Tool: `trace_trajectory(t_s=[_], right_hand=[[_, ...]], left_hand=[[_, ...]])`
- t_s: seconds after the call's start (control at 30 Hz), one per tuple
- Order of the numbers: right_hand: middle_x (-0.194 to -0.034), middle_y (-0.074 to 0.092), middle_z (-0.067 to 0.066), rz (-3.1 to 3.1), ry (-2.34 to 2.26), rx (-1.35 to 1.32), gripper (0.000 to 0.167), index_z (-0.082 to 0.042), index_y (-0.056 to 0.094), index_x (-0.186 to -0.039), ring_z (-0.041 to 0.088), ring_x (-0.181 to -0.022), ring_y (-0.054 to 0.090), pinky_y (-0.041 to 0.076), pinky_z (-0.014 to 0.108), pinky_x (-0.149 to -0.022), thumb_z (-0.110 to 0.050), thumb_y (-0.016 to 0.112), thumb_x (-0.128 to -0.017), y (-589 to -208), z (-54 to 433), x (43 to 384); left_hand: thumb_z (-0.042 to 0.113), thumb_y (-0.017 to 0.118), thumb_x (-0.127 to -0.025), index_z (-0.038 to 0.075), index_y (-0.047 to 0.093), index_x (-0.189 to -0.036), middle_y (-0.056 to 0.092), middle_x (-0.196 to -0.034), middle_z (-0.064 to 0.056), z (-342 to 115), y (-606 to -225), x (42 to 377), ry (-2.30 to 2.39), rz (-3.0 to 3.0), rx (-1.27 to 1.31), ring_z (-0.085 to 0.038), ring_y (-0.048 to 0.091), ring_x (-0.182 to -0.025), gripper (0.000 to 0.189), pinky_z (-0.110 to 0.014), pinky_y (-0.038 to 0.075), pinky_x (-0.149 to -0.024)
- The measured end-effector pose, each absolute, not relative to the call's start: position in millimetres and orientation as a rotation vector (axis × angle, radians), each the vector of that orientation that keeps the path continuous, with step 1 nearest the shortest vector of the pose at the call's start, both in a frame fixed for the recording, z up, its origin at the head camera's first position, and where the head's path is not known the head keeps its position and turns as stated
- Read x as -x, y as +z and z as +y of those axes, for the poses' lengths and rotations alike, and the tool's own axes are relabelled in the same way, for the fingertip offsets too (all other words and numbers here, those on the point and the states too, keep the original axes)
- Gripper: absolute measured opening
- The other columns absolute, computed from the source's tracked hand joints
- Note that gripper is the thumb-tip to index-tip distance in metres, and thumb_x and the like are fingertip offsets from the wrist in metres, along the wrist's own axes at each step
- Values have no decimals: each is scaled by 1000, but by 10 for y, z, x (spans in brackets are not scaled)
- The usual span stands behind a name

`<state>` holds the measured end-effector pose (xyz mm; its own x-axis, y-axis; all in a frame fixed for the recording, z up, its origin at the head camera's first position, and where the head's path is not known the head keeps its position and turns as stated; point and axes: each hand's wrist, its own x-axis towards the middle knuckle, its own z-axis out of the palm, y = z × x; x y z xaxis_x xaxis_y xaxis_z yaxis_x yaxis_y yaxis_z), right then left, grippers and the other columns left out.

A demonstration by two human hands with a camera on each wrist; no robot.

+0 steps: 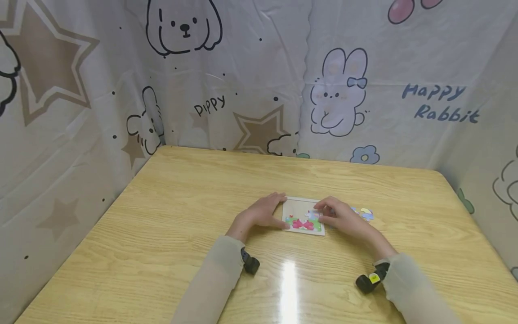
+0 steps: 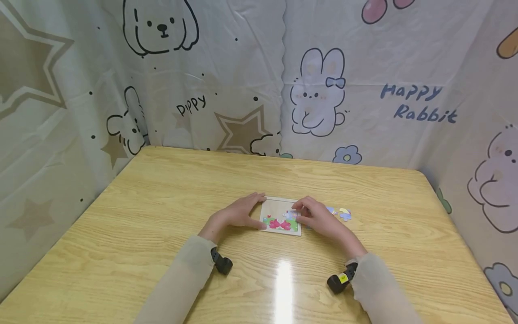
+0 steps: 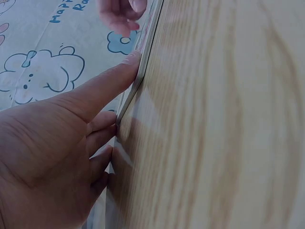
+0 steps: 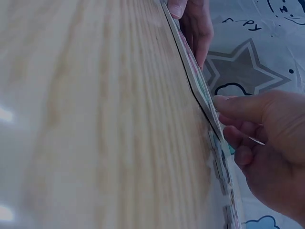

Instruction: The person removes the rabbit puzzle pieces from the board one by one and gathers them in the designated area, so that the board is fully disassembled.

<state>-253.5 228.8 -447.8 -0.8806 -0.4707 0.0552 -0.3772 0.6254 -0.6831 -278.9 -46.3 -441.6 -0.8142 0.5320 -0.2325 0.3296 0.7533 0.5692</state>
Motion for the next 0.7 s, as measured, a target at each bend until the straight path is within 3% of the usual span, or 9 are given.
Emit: trace_trajectory(t_s=[0.3, 0.7], right_hand=[[-97, 53, 7, 2653, -1009, 759, 27, -4, 63, -122, 12, -80, 42, 37, 20, -65, -5, 58, -96, -4431, 2191, 2586], [-105, 56, 8, 2668, -1073, 750, 24, -7, 59, -119, 13, -87, 48, 44, 18, -71, -2, 60, -95, -4476, 2187, 2589]], left_hand=[[47, 75, -83, 17, 30, -154, 21, -165, -2, -458, -4408, 2783, 699, 2580, -658, -23, 14, -155, 89, -43, 17, -127], [47, 75, -83, 18, 29, -154, 19, -165, -1, -459, -4405, 2778, 692, 2580, -654, -22, 13, -155, 90, -42, 15, -128]])
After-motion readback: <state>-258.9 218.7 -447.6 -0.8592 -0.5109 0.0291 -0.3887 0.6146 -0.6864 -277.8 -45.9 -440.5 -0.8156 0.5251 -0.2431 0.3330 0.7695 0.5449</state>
